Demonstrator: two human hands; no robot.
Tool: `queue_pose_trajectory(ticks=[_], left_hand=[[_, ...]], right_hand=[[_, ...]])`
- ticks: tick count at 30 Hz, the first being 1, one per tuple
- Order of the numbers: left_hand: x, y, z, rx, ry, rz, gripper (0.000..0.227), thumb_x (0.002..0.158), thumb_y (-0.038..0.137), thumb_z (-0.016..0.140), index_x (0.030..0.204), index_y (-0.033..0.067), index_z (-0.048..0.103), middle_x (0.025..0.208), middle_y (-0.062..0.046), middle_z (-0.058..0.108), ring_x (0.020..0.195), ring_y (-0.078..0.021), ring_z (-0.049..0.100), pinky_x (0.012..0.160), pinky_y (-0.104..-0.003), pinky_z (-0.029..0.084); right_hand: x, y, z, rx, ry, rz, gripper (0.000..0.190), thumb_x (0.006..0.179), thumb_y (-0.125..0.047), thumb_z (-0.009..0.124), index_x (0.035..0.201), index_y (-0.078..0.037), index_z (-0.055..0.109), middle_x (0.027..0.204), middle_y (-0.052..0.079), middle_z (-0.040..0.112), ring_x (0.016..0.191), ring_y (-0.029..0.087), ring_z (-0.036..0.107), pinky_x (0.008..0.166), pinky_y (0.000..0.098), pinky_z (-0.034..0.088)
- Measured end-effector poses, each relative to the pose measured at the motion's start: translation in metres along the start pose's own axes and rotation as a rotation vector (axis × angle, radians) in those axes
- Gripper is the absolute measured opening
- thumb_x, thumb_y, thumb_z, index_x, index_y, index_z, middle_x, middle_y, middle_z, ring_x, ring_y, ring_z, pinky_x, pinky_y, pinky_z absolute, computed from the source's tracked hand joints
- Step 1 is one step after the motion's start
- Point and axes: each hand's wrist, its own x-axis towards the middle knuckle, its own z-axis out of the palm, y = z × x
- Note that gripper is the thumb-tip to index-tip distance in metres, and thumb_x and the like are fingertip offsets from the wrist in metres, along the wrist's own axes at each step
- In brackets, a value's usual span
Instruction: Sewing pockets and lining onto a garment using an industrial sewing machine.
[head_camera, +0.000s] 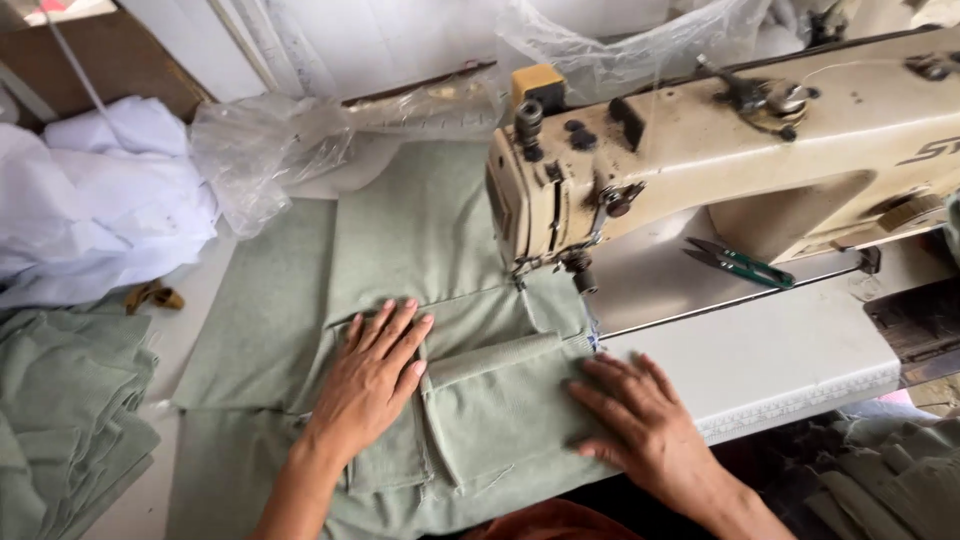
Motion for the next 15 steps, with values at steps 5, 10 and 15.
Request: queue_pose_trajectory(ticks=[5, 10, 15], left_hand=[[-0.005, 0.002, -0.005, 0.026, 0.073, 0.012, 0.046, 0.099, 0.033, 0.059, 0.140, 0.0123, 0.060, 0.158, -0.006, 0.047, 0.152, -0.0309, 0.032, 0.121, -0.056, 0.027], [-0.010, -0.001, 0.001, -0.121, 0.059, -0.033, 0.048, 0.101, 0.034, 0.057, 0.144, 0.0122, 0.057, 0.156, -0.006, 0.051, 0.149, -0.0296, 0.038, 0.120, -0.054, 0.028], [0.012, 0.039, -0.011, -0.179, 0.225, -0.110, 0.034, 0.096, 0.014, 0.062, 0.127, 0.0031, 0.067, 0.137, -0.011, 0.062, 0.135, -0.0322, 0.052, 0.117, -0.050, 0.038]], right_hand=[[0.042, -0.060, 0.000, 0.154, 0.144, -0.085, 0.034, 0.093, -0.044, 0.070, 0.107, -0.013, 0.072, 0.119, 0.006, 0.069, 0.103, 0.026, 0.065, 0.091, 0.0445, 0.045], [0.050, -0.104, 0.057, 0.265, 0.135, -0.303, 0.042, 0.103, -0.041, 0.067, 0.117, -0.002, 0.073, 0.117, 0.015, 0.073, 0.106, 0.032, 0.070, 0.093, 0.0502, 0.048], [0.032, -0.107, 0.071, 0.222, 0.146, -0.366, 0.046, 0.110, -0.039, 0.056, 0.132, 0.001, 0.066, 0.132, 0.016, 0.069, 0.117, 0.033, 0.068, 0.098, 0.0463, 0.053]])
